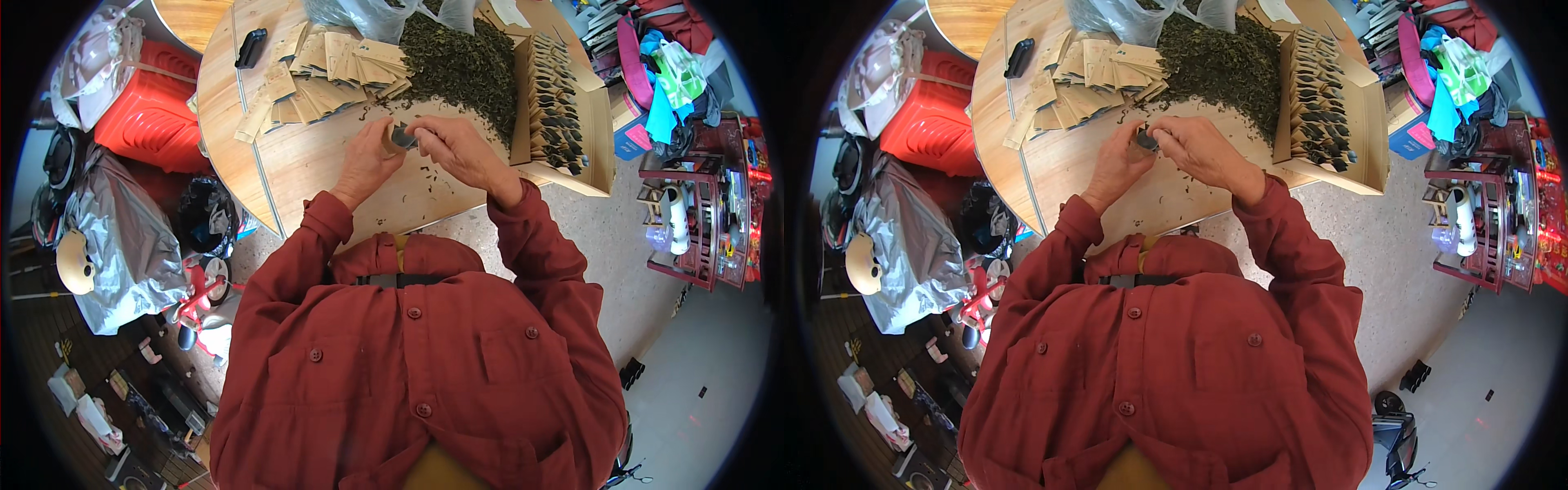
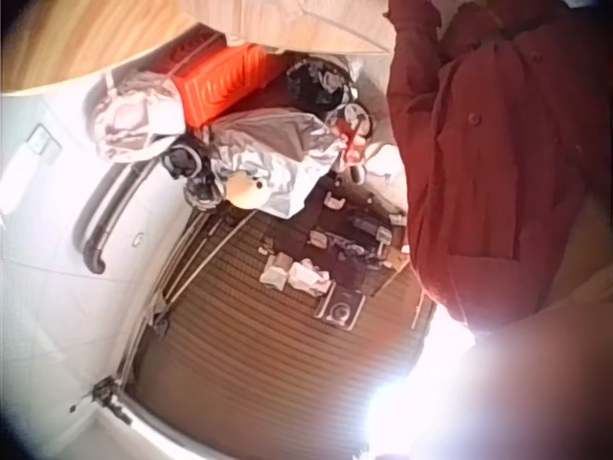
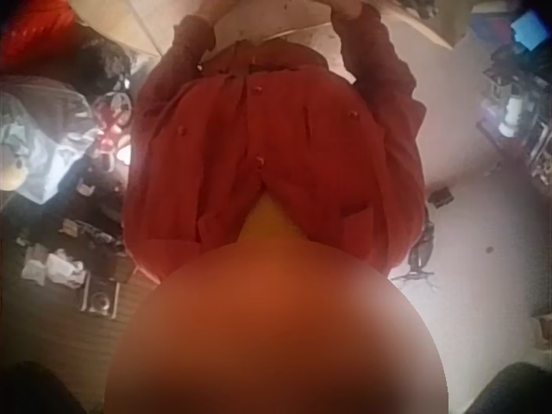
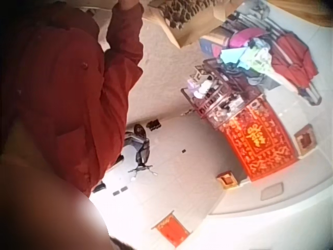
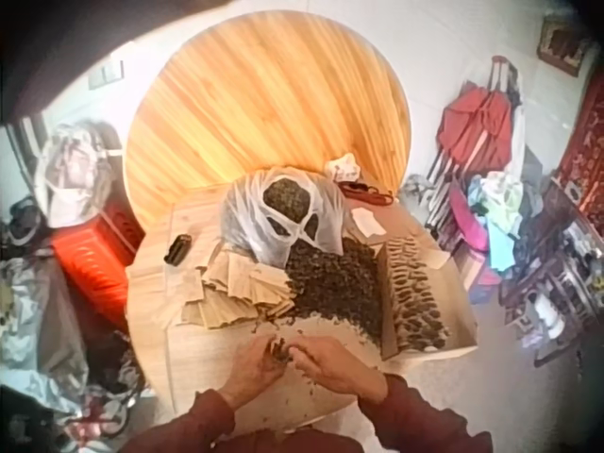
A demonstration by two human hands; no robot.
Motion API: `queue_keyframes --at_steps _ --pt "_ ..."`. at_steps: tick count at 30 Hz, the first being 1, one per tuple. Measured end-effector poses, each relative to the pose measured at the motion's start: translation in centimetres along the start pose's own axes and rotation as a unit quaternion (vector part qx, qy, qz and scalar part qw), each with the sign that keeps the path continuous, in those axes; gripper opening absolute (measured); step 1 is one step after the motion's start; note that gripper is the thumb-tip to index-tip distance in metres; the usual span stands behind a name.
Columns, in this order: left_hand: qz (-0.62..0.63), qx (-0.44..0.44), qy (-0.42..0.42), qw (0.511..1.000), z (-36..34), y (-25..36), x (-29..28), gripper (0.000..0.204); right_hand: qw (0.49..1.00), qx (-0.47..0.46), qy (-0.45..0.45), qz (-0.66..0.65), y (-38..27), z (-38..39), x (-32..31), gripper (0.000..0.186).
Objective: Rolling dried herbs into paper tubes to create herbal products.
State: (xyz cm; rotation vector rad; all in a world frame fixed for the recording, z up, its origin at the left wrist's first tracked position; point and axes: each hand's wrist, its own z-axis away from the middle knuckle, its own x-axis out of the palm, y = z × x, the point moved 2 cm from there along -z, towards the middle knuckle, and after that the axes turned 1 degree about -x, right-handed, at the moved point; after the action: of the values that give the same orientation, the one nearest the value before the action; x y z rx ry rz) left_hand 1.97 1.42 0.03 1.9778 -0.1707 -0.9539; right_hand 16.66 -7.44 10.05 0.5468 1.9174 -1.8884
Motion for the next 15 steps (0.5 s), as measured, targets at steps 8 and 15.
queue_keyframes --at_steps 8,15 --pt "0.020 -0.008 0.013 1.000 0.3 -0.8 0.4 0.059 0.965 -0.162 0.129 0.163 -0.8 0.7 -0.4 0.021" --pt "0.028 -0.024 0.002 0.999 0.8 -1.3 0.1 0.060 0.970 0.041 0.228 -0.071 4.3 0.2 -3.2 0.022"
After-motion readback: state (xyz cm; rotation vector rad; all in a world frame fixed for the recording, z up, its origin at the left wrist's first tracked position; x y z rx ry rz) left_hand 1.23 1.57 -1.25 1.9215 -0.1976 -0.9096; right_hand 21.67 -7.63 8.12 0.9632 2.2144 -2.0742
